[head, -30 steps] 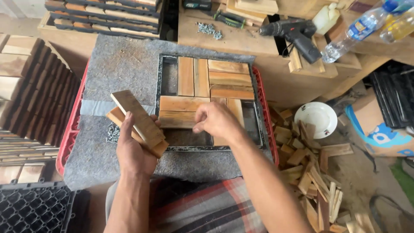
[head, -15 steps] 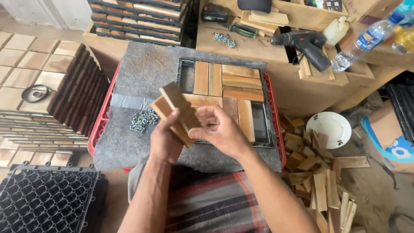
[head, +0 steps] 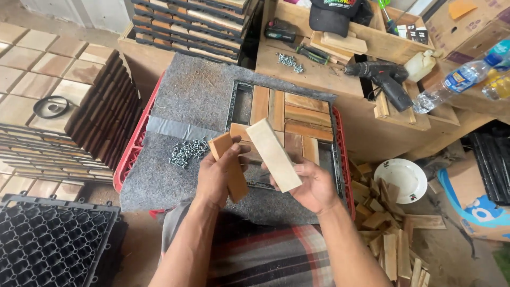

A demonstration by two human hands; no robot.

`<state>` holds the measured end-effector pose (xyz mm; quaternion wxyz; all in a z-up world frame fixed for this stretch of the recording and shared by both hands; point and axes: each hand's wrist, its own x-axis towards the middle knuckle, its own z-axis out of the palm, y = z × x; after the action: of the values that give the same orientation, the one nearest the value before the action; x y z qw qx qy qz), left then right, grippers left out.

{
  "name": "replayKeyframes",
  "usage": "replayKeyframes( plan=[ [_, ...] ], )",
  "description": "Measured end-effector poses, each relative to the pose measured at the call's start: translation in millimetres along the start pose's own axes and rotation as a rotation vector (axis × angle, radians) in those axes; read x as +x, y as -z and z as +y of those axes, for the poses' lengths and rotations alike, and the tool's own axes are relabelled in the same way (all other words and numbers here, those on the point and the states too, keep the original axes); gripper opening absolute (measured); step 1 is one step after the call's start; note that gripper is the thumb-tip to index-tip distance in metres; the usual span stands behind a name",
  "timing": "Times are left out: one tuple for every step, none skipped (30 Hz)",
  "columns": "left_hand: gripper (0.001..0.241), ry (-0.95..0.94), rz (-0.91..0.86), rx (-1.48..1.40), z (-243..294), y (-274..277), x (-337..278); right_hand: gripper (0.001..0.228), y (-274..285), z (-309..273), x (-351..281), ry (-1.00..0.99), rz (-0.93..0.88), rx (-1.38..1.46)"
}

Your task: Assembling interlocking wooden floor tiles by fitting wood slats into a plastic grid and securing them.

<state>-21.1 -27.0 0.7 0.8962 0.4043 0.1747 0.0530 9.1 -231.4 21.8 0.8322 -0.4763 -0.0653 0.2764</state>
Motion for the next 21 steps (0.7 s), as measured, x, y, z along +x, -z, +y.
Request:
replayKeyframes(
  plan=[
    [0.043,-0.023,0.005,0.037,2,1,1,0.046,0,0,-1,0.020,-0.030,0.037],
    [0.043,-0.017,0.009,0.035,3,0,0,0.046,3,1,-1,0.013,-0.026,0.037],
    [0.046,-0.033,0.012,0.036,5,0,-1,0.047,6,2,-1,0.024,-0.014,0.032],
    [0.048,-0.053,0.010,0.036,7,-1,0,0.048,9,3,0,0.041,-0.003,0.026],
    [0.048,-0.050,0.009,0.034,7,-1,0,0.048,12,5,0,0.040,-0.001,0.024],
    [0.045,-0.090,0.035,0.059,7,0,1,0.055,15,6,0,0.127,0.120,-0.076],
    [0.043,-0.130,0.062,0.084,7,1,1,0.063,17,8,0,0.214,0.241,-0.177],
    [0.043,-0.129,0.069,0.081,9,0,0,0.063,2,3,-7,0.207,0.238,-0.179],
    [0.040,-0.137,0.103,0.061,12,-1,-1,0.064,-13,-2,-14,0.226,0.379,-0.537],
    [0.038,-0.144,0.142,0.043,15,-1,-2,0.067,-28,-6,-21,0.238,0.511,-0.896],
    [0.038,-0.142,0.154,0.043,15,0,-2,0.067,-33,-4,-21,0.229,0.504,-0.896],
    [0.037,-0.141,0.151,0.038,15,0,-1,0.060,-37,-3,-23,0.081,0.353,-1.071],
    [0.037,-0.140,0.149,0.033,15,0,-1,0.053,-41,-2,-25,-0.070,0.194,-1.235],
    [0.037,-0.136,0.146,0.033,15,0,0,0.053,-40,-5,-20,-0.072,0.199,-1.235],
    [0.036,-0.141,0.148,0.032,14,0,0,0.043,-38,-8,-15,0.027,0.094,-1.460],
    [0.036,-0.151,0.156,0.030,15,1,-1,0.048,-37,-12,-10,0.131,-0.027,-1.679],
    [0.036,-0.151,0.159,0.029,15,1,0,0.048,-39,-15,4,0.131,-0.030,-1.679],
    [0.036,-0.159,0.158,0.036,15,1,0,0.057,-41,-18,16,0.169,-0.175,-1.981],
    [0.036,-0.166,0.158,0.042,15,1,-1,0.069,-42,-20,28,0.209,-0.336,-2.277],
    [0.036,-0.169,0.146,0.047,15,1,-2,0.069,-44,-20,33,0.213,-0.321,-2.278],
    [0.035,-0.173,0.171,0.034,16,2,-4,0.058,-46,-19,37,0.173,-0.409,-2.248]
  ],
)
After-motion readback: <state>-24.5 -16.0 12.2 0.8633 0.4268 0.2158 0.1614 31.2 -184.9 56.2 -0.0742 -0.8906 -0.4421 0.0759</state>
